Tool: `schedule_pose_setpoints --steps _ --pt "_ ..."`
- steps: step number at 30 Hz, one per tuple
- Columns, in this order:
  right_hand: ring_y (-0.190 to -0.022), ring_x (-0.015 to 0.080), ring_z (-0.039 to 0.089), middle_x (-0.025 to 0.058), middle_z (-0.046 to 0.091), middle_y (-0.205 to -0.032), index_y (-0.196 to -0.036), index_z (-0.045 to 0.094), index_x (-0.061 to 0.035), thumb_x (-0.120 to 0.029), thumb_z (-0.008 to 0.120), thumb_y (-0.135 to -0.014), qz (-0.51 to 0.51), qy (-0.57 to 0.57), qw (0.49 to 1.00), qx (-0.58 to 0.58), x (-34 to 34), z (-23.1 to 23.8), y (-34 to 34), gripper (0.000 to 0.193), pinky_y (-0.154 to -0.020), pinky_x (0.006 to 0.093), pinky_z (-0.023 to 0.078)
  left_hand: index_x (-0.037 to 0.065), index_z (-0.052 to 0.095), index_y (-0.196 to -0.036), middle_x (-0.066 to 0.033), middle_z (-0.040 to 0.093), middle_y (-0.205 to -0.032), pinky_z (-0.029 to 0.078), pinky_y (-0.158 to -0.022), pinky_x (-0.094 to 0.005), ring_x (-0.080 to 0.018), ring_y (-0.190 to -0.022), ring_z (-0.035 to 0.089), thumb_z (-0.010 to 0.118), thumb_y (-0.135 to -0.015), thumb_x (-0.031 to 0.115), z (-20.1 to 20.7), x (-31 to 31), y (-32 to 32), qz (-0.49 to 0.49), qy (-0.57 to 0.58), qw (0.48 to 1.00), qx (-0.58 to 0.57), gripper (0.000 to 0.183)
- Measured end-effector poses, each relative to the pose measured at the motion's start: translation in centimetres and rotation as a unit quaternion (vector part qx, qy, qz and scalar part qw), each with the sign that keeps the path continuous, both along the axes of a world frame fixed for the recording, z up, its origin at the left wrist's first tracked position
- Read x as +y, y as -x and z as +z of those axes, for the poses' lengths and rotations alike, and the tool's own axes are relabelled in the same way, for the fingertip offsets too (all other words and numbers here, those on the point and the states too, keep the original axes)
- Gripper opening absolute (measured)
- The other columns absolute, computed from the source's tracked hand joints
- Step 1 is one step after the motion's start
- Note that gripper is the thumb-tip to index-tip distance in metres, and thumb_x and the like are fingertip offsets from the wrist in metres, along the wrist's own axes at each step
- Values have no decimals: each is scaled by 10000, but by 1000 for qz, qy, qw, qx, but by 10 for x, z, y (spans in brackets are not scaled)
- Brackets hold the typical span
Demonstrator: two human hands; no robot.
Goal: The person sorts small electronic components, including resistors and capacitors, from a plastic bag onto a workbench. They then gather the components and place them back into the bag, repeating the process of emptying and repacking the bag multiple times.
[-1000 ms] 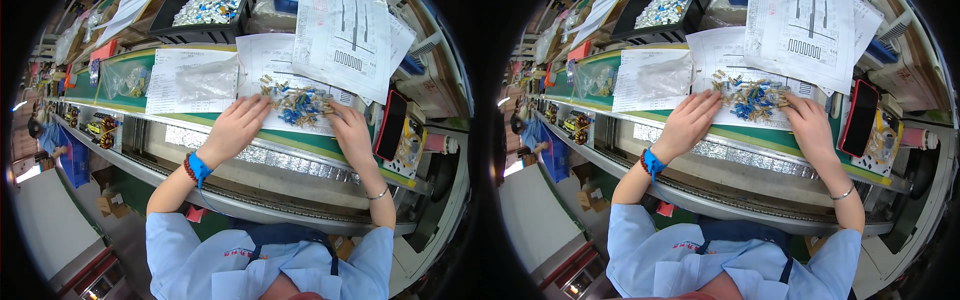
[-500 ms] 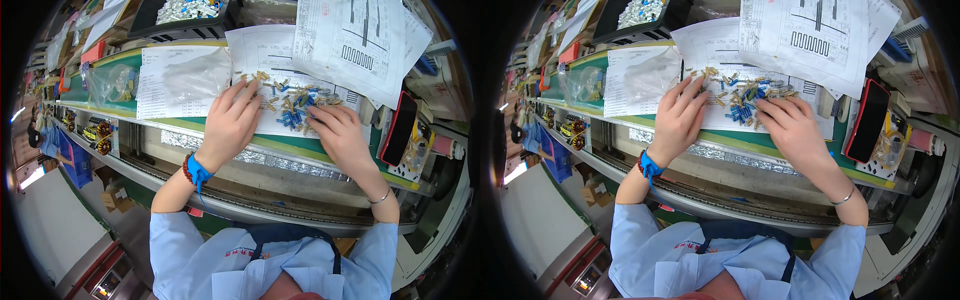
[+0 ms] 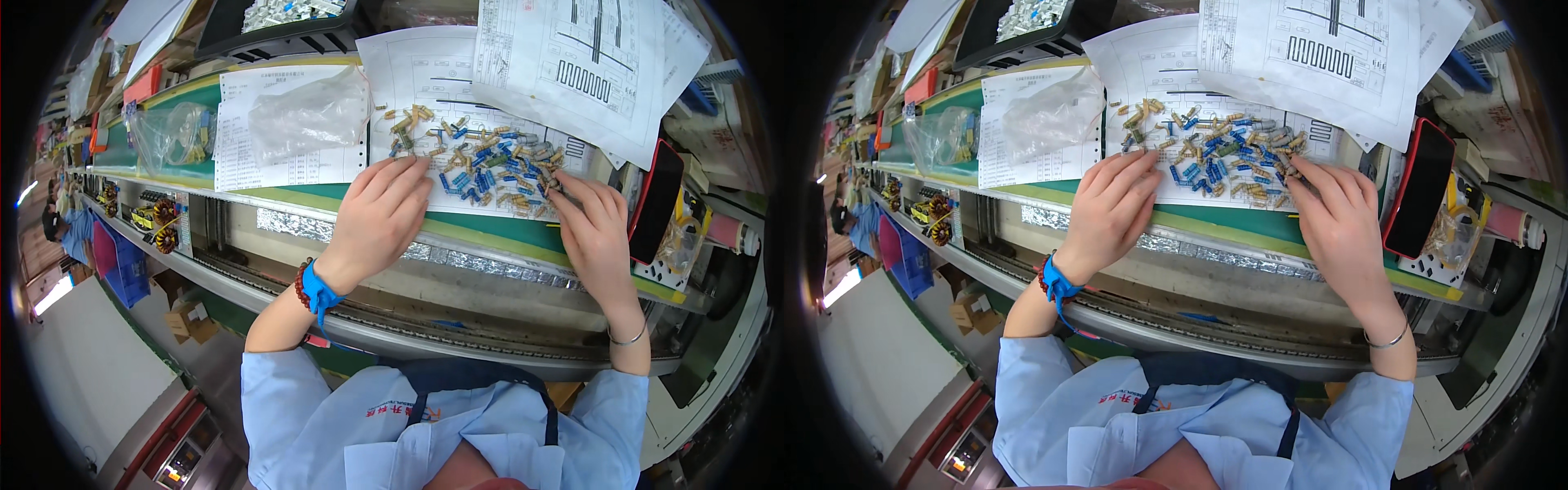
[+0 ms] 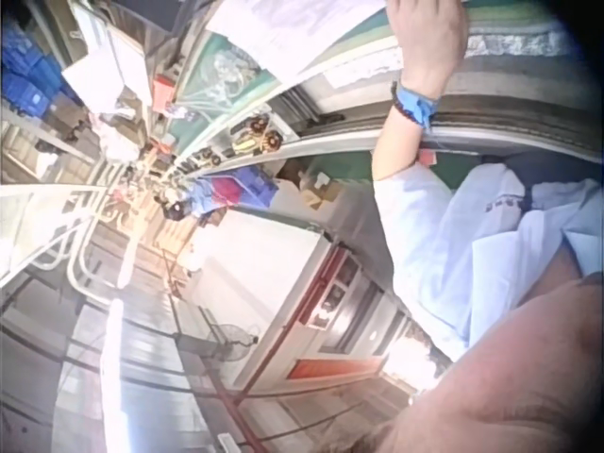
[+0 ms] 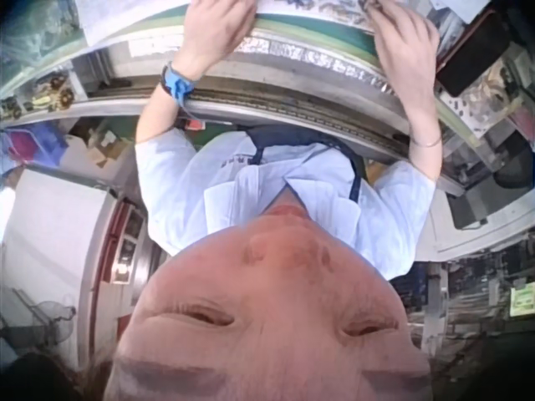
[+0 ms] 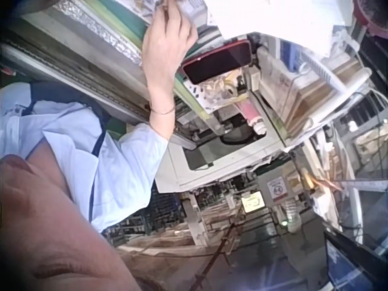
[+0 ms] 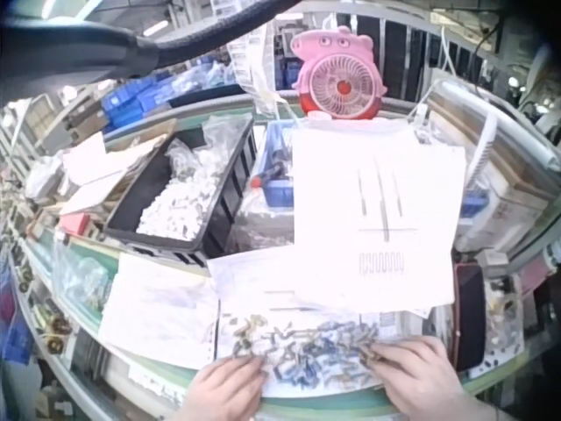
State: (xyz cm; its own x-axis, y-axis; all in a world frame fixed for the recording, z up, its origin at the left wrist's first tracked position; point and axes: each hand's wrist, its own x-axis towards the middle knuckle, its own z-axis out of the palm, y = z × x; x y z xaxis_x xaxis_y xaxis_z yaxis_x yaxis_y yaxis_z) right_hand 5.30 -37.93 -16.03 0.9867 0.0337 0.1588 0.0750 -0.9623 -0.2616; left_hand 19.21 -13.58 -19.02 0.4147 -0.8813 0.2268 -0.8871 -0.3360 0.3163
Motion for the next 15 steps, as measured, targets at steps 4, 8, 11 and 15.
schedule_pose_setpoints --steps 4,8,11,15 --pt "-999 243 526 88 559 -1122 -977 606 -4 43 602 -661 -3 -31 999 -2 2 1 2 319 -899 383 359 39 548 -1132 -121 510 -1244 363 -971 -397 -266 -1163 471 587 -772 86 8 -15 8 -28 35 998 40 365" --pt "-993 246 528 92 562 -1114 -980 606 0 39 603 -665 -4 -33 999 -2 1 1 4 317 -891 382 362 41 532 -1166 -124 493 -1269 353 -979 -401 -266 -1175 467 585 -777 88 3 -25 7 -52 -9 998 20 395" --pt "-992 246 529 95 563 -1110 -980 606 -1 36 604 -669 -11 -27 1000 -3 -2 1 7 313 -884 379 367 40 523 -1180 -117 495 -1269 352 -982 -401 -261 -1174 468 584 -779 87 -2 -18 -1 -34 -6 999 -5 408" --pt "-991 246 530 98 565 -1103 -976 608 -4 34 603 -671 -9 -34 999 3 0 -3 7 308 -876 377 373 34 542 -1149 -106 516 -1239 372 -963 -388 -259 -1145 486 598 -760 85 2 -12 7 -58 -13 998 16 396"
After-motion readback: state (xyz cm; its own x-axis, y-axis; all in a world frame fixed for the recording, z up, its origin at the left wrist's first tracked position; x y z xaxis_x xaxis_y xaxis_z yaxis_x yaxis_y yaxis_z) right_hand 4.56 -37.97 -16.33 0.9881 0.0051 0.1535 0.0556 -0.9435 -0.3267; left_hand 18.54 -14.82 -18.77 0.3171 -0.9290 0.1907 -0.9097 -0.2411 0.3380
